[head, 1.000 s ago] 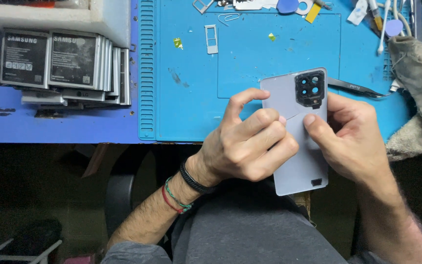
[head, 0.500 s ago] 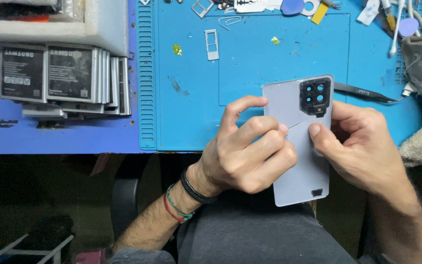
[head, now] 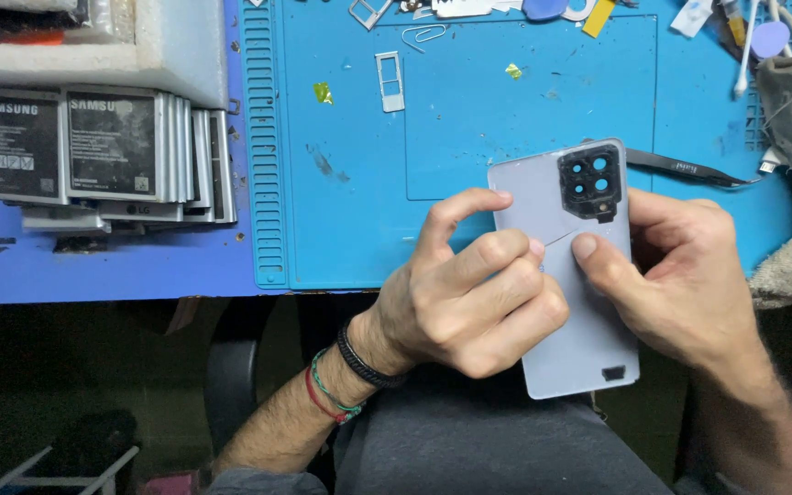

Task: Cleaning and scraping adhesive residue from the edges of a smartphone back cover using a cloth and a thin tool.

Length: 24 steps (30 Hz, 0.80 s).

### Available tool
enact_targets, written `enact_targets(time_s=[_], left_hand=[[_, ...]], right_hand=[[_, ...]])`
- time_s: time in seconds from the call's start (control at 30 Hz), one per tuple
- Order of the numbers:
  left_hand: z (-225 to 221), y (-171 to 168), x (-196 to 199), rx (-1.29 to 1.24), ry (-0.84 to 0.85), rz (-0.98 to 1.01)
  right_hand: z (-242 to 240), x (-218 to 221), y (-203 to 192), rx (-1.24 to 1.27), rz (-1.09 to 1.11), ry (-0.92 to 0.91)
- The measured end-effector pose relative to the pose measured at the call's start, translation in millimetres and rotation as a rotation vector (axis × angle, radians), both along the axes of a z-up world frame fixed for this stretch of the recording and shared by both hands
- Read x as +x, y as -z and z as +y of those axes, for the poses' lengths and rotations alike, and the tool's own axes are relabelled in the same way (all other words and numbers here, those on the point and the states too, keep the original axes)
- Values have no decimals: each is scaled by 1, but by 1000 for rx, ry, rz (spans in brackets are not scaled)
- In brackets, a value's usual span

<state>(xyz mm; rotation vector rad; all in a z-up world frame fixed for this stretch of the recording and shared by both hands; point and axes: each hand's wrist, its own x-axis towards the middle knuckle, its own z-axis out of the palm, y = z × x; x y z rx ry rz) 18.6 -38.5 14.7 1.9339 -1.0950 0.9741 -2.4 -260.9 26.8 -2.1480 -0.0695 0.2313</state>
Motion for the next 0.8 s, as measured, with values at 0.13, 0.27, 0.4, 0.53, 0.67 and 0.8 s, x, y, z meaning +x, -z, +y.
enact_targets(time_s=[0.13,0.27,0.4,0.53,0.67,0.8], left_hand=[[0,0,-1,5,0,10],[1,1,-1,-4,9,-2],[0,0,0,4,7,-11],[2,-2,0,-9,-12,0],[0,-1,0,18,-21,-2],[0,0,0,28,-7,-13]], right_hand=[[-6,-1,6,6,22,-7],[1,-1,0,-14,22,4],[-5,0,4,-4,29,4],[-6,2,-1,123,44,-35],[2,2,-4,75,107,4],[-3,5,-2,32,149,11]])
